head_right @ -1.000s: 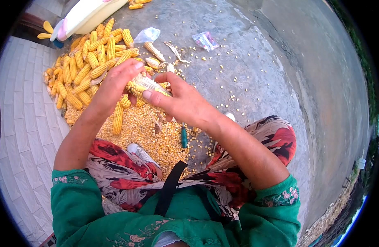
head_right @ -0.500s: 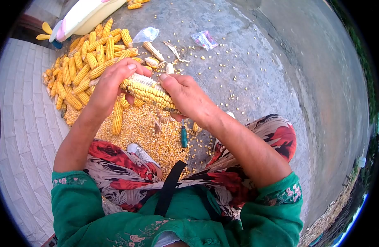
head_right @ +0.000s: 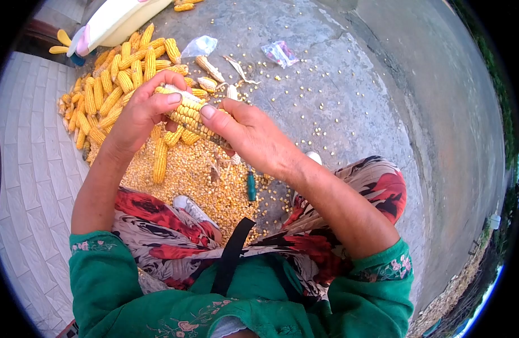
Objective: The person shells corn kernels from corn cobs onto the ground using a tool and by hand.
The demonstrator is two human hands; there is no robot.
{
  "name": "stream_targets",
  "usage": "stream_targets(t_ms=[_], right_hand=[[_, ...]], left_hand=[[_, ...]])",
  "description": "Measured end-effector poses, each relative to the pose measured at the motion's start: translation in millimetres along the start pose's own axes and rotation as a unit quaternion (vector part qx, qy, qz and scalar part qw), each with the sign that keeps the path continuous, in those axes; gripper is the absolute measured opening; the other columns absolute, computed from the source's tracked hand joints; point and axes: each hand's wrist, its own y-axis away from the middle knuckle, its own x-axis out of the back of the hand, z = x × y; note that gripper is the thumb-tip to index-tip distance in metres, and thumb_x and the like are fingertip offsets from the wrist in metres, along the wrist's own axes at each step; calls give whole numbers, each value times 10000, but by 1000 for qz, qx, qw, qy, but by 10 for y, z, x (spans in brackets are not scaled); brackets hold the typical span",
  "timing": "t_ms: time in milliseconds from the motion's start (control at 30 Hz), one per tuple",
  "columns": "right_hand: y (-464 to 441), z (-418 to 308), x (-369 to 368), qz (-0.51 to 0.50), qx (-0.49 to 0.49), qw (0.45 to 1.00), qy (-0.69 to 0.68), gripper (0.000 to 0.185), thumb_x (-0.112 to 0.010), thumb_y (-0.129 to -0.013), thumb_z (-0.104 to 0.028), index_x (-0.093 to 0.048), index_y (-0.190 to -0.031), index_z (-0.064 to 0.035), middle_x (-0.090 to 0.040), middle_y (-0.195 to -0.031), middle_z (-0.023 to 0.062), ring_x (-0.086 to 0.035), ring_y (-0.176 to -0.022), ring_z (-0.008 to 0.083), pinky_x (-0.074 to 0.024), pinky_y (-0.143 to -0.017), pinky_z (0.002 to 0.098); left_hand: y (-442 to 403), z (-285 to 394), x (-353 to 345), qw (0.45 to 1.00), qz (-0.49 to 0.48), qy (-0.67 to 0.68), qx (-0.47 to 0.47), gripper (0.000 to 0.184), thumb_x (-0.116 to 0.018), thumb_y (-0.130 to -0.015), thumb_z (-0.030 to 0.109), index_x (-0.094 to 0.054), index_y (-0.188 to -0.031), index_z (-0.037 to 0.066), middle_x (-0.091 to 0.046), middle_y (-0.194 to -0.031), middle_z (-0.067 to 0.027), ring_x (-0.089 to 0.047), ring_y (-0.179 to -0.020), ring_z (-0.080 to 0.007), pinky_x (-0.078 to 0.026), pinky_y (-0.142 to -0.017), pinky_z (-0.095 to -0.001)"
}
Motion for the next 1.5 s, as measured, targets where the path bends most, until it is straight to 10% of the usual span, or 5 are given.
stream_targets(t_ms=[100, 567, 800, 1033, 1500], right_hand=[[39, -57, 19, -50, -44, 998, -14, 514, -415, -895, -505, -513, -1081, -35, -528, -969, 24, -507, -886, 100, -468, -740, 253], [49, -92, 39, -102, -93, 940, -311, 475, -430, -898, -488, -552, -926, -29, -541, -650, 59, -463, -474, 87, -319, -417, 196], [99, -64, -32, 26, 3, 995, -95, 543, -451, -866, -537, -547, -1010, -23, -547, -726, 45, -481, -533, 90, -359, -453, 180], [100, -167, 27, 22, -109, 968, -225, 519, -389, -904, -516, -566, -915, -28, -553, -741, 39, -476, -531, 76, -358, -469, 179], [95, -61, -20, 67, 60, 994, -63, 378, -438, -918, -427, -534, -987, -68, -483, -747, -18, -463, -687, 57, -403, -597, 214]], left_hand=[[2, -9, -12, 999, -17, 23, -25, 203, -608, -813, 272, -533, -914, 113, -504, -781, 31, -479, -654, -55, -410, -542, -196], [41, 84, 18, 993, -19, -12, -119, 157, -601, -807, 207, -516, -884, 99, -547, -947, -3, -516, -751, -69, -427, -592, -197], [22, 59, 101, 998, -24, 30, -57, 152, -584, -811, 214, -509, -893, 110, -544, -1030, -18, -525, -810, -69, -438, -594, -199], [22, 80, 79, 994, -9, -5, -111, 145, -577, -812, 218, -512, -892, 117, -552, -1024, -11, -525, -804, -63, -435, -599, -195], [-4, 69, 57, 996, 10, 23, -90, 163, -576, -813, 208, -503, -917, 107, -559, -1004, -18, -506, -775, -59, -411, -593, -194]])
